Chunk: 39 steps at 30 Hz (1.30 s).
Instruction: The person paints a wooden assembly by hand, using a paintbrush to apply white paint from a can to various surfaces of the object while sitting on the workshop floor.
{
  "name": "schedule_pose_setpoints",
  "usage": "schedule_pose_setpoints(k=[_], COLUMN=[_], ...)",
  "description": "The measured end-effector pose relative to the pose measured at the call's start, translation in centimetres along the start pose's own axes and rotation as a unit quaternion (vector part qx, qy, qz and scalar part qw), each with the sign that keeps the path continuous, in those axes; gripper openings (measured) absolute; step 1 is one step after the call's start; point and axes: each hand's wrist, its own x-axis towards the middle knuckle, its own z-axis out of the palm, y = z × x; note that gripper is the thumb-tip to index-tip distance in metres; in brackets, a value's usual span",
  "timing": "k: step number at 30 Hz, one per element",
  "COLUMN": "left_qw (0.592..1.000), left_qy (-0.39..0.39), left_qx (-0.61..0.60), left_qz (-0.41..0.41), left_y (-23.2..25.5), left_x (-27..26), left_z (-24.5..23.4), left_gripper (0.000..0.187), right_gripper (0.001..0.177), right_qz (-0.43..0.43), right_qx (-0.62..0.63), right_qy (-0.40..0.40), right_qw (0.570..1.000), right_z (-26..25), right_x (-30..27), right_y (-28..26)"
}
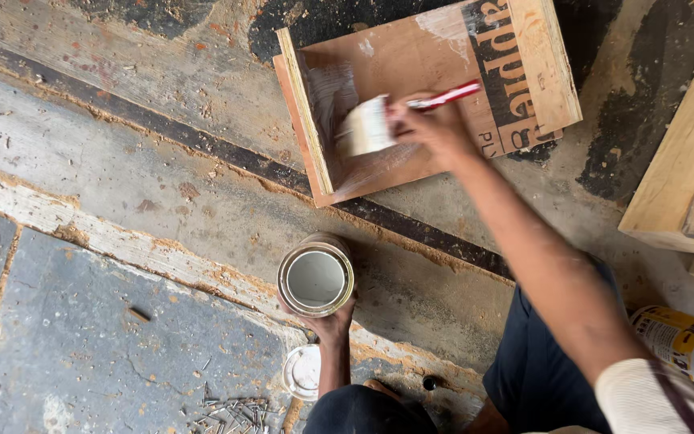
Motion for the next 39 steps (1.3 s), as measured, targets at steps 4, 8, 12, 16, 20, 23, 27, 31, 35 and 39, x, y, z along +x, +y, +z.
schedule_pose_setpoints(k=[4,8,12,16,20,23,27,31,35,39], left_qw=[0.885,0.755,0.609,0.522,0.487,0.487,0.499,0.498,0.475,0.463], left_qy=[-0.098,-0.204,-0.21,-0.219,-0.242,-0.25,-0.238,-0.229,-0.228,-0.248], left_qx=[0.357,0.473,0.61,0.659,0.679,0.68,0.673,0.679,0.692,0.698], left_qz=[0.282,0.405,0.462,0.495,0.494,0.488,0.49,0.488,0.493,0.487], left_y=[1.2,3.2,6.2,8.9,10.0,9.9,9.8,9.5,9.3,9.0], left_x=[-0.7,-0.9,0.9,1.9,3.2,3.5,3.9,3.9,3.8,3.4], left_z=[1.8,5.6,9.3,12.2,13.6,12.9,11.8,11.7,12.3,12.7], left_gripper=[0.119,0.119,0.115,0.115,0.117,0.118,0.119,0.116,0.112,0.115], right_gripper=[0.025,0.021,0.024,0.032,0.03,0.024,0.022,0.02,0.022,0.019], right_qz=[0.04,-0.07,-0.137,-0.047,-0.012,-0.096,-0.186,-0.191,-0.207,-0.177], right_qx=[-0.189,-0.219,-0.106,-0.1,-0.179,-0.263,-0.304,-0.329,-0.378,-0.348], right_qy=[0.107,0.098,-0.015,-0.069,-0.08,-0.071,-0.096,-0.138,-0.146,-0.157], right_qw=[0.975,0.968,0.985,0.991,0.981,0.957,0.929,0.915,0.89,0.907], right_z=[-8.7,-9.6,-4.0,4.0,10.3,13.4,15.8,17.7,18.0,16.3], right_x=[-3.6,-8.2,-13.8,-15.9,-14.1,-13.9,-14.0,-13.7,-13.2,-13.5], right_y=[-6.5,-12.0,-14.8,-13.6,-10.1,-8.5,-9.5,-11.5,-12.2,-12.1])
